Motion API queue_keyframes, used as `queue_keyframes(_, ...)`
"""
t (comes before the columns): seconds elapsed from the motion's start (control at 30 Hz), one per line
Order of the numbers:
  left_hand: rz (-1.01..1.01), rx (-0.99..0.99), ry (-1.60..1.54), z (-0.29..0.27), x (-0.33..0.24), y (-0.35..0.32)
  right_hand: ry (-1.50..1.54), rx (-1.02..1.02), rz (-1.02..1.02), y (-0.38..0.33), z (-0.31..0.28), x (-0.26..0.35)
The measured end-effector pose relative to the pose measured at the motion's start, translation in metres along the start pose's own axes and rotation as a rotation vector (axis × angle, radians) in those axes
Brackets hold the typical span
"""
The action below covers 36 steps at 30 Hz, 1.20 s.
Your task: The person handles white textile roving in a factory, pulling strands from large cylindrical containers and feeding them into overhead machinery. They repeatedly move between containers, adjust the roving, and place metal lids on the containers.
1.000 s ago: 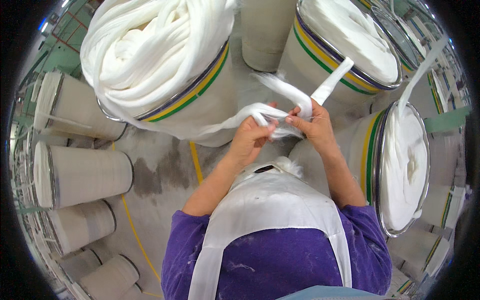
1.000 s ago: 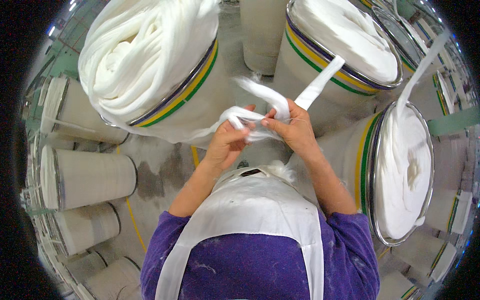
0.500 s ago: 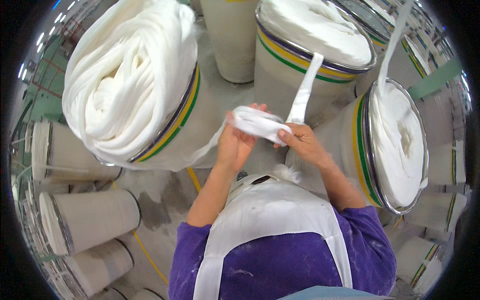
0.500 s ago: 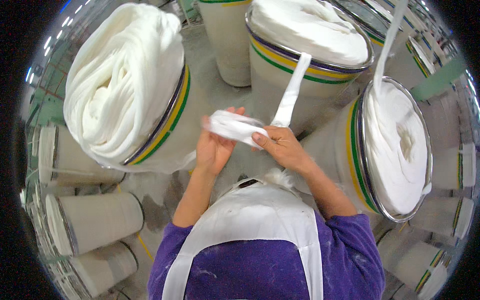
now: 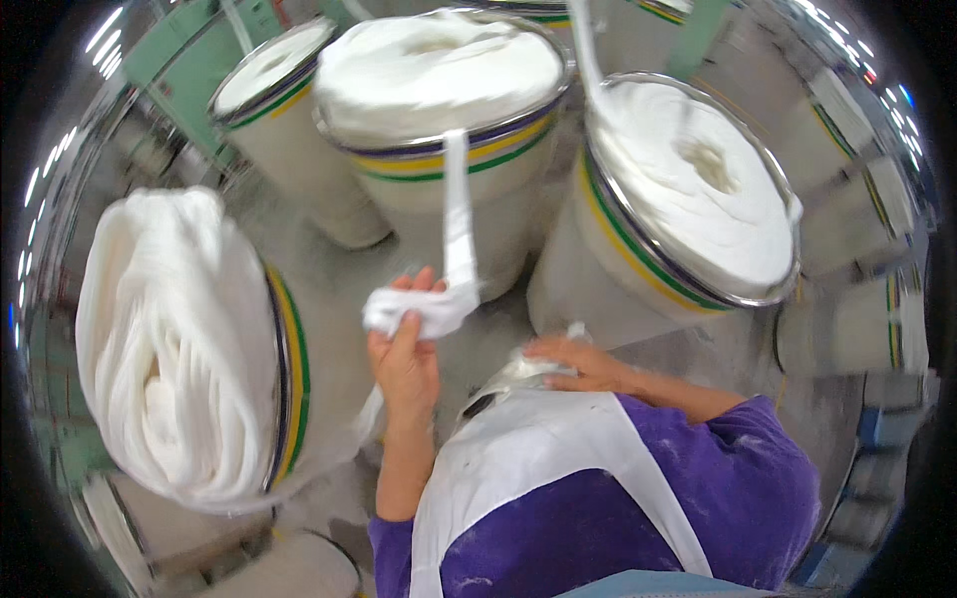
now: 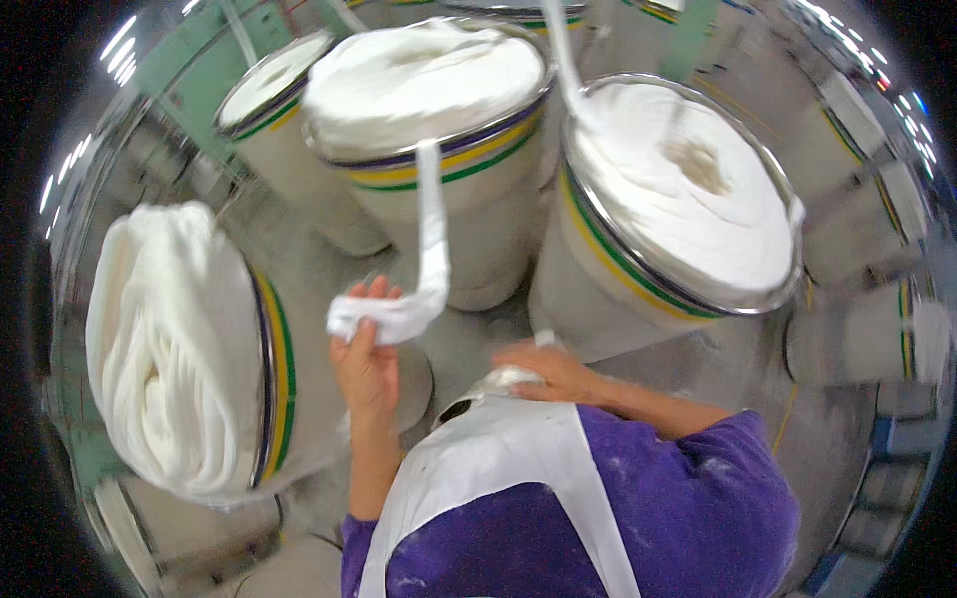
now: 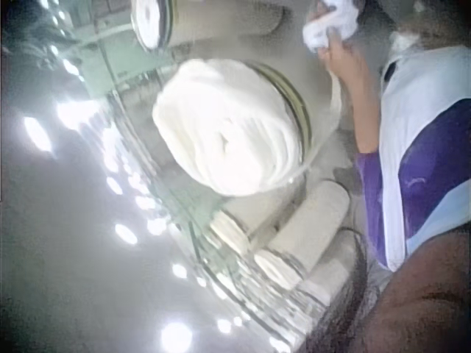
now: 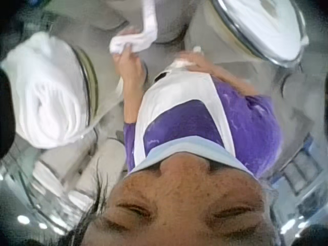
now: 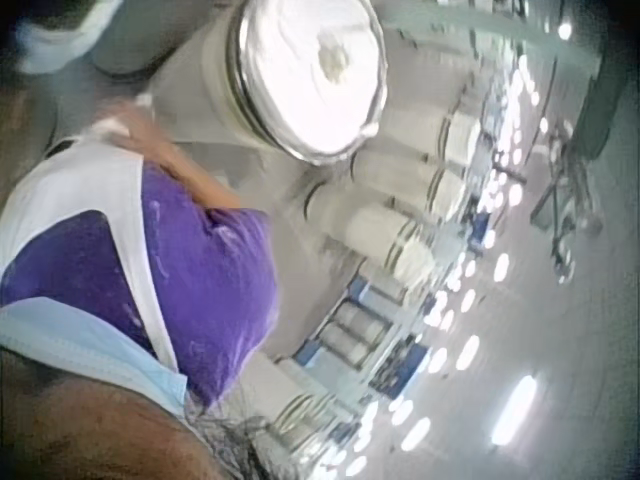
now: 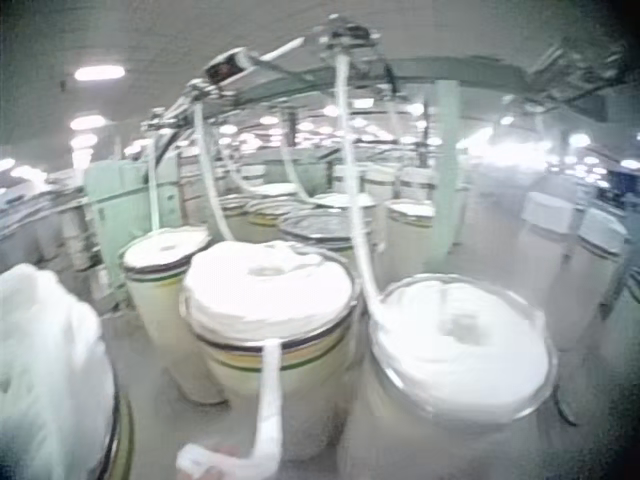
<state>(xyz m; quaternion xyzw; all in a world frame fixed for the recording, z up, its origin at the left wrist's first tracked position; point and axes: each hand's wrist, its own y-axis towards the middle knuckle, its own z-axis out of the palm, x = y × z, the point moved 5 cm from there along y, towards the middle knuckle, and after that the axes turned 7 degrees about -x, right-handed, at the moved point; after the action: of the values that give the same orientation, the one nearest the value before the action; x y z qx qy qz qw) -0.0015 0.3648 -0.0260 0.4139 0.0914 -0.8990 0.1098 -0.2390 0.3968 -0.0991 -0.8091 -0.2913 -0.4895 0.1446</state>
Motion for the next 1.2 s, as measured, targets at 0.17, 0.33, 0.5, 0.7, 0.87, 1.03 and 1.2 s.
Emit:
queue_keyframes(0.17, -0.005, 0.027, 0.015, 0.001, 0.0, 0.006, 0.296, 0.056, 0.353, -0.115, 0.005, -0.053)
queue_keyframes(0.33, -0.026, 0.048, 0.034, 0.006, 0.003, 0.013, -0.065, 0.159, 0.279, -0.131, 0.005, -0.046)
queue_keyframes(0.5, -0.051, 0.06, 0.035, 0.007, 0.006, 0.014, -0.288, 0.155, 0.195, -0.113, -0.003, -0.034)
queue_keyframes(0.7, -0.03, 0.011, 0.02, -0.008, 0.0, 0.009, -0.413, 0.253, 0.138, -0.094, -0.014, -0.033)
queue_keyframes(0.87, 0.029, -0.011, 0.035, -0.015, -0.011, 0.003, -0.093, 0.291, 0.088, -0.021, -0.034, -0.008)
queue_keyframes(1.03, 0.046, 0.01, 0.035, -0.006, -0.024, 0.0, 0.31, 0.644, -0.216, 0.085, 0.086, 0.023)
queue_keyframes(1.2, 0.057, 0.031, 0.084, -0.004, -0.04, -0.008, -0.443, 1.176, -0.336, 0.09, 0.256, -0.037)
